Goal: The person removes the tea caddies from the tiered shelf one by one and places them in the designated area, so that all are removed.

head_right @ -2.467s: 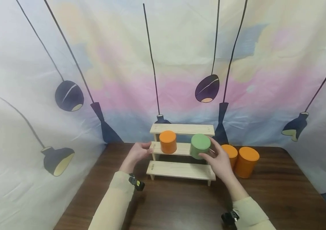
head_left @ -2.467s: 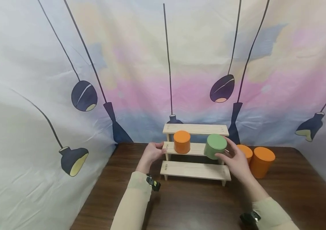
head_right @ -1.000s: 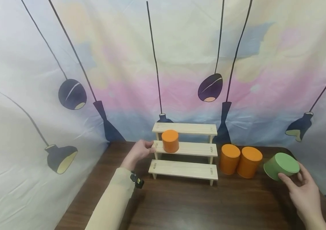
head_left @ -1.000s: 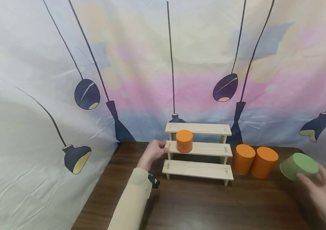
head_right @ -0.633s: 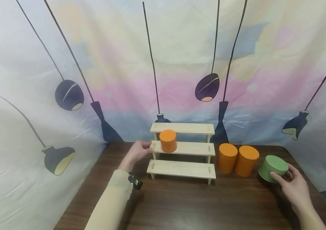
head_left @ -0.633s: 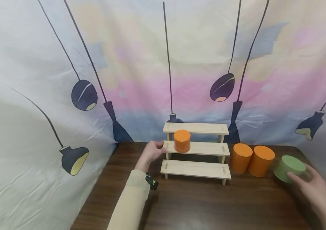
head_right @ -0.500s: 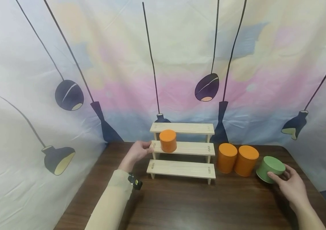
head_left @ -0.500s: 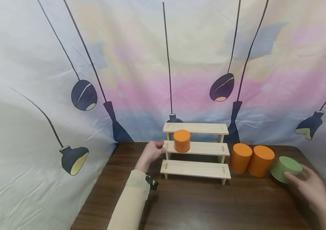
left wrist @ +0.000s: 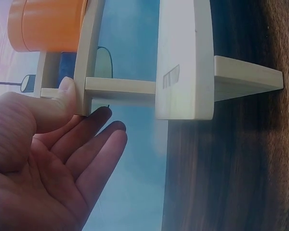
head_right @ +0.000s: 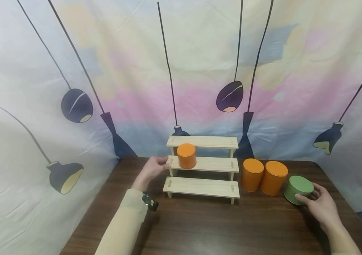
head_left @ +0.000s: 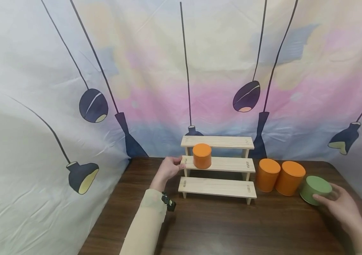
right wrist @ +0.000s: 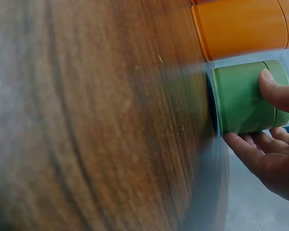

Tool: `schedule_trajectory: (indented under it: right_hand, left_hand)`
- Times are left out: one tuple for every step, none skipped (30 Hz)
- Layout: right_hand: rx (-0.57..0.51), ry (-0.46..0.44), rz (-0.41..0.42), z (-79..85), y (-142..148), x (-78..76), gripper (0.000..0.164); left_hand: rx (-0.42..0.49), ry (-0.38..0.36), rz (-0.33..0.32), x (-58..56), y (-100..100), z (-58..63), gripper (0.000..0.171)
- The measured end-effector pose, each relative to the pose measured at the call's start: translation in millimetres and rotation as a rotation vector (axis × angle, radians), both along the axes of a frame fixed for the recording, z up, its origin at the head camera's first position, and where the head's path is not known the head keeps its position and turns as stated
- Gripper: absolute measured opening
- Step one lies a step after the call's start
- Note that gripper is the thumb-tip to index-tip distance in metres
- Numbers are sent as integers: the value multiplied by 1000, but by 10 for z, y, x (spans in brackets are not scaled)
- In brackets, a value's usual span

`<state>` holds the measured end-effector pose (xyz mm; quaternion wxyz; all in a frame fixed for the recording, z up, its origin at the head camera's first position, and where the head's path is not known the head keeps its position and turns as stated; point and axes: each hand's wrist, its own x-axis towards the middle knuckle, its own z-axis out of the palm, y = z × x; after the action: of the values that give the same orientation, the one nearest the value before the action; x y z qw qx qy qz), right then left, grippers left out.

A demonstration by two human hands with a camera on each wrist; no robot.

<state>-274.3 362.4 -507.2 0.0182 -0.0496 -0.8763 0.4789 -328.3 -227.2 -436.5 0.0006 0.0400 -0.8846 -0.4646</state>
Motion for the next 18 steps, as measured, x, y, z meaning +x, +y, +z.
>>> schedule_trajectory:
  right_hand:
    - [-3,1,0,1,-3,-4,100]
    - [-4,2,0,1,-6,-9,100]
    - [-4,3,-1,-9,-4,-18,100]
    - [-4,6,-5,-17,-5,-26,100]
    - [-3,6,-10,-27,-6,-34,100]
    - [-4,7,-12,-35,-7,-42,100]
    - [-5,8,-14,-44,-8,-52,101]
    - [-6,11,-17,-51,-10,-63,101]
    - [-3,12,-21,-62,-13,-70,101]
    - [-2,14,-22,-70,-16,-76,101]
    - [-5,15,-23,-73,-19,-83,100]
    - [-6,16,-23,-77,-23,-89,100]
    - [-7,18,-23,-79,-29,-91,99]
    - [-10,16,-24,-80,-36,-91,98]
    - [-12,15,-25,-81,-44,-89,98]
    - [-19,18,-22,-77,-51,-93,97]
    - [-26,18,-24,-74,-60,-95,96]
    - [-29,19,-23,-74,-70,-96,96]
  left_hand:
    - [0,2,-1,3,3,4,51]
    - [2,3,-1,2,6,6,51]
    - [4,3,0,3,10,8,51]
    - [3,4,-1,3,12,9,51]
    - [4,3,0,1,15,6,51]
    - [9,3,2,2,14,3,51]
    - [10,3,4,0,15,-1,51]
    - [14,4,7,0,15,-4,51]
    - [16,5,10,-1,16,-7,51]
    - [19,7,11,0,16,-9,51]
    - [21,8,13,1,17,-10,51]
    - [21,9,15,2,18,-11,51]
    - [19,11,15,1,21,-11,51]
    - [19,12,16,2,21,-11,51]
    - [20,10,18,4,22,-11,51]
    - [22,9,20,5,23,-10,51]
    - [22,11,22,5,23,-10,51]
    - [21,12,25,6,23,-10,51]
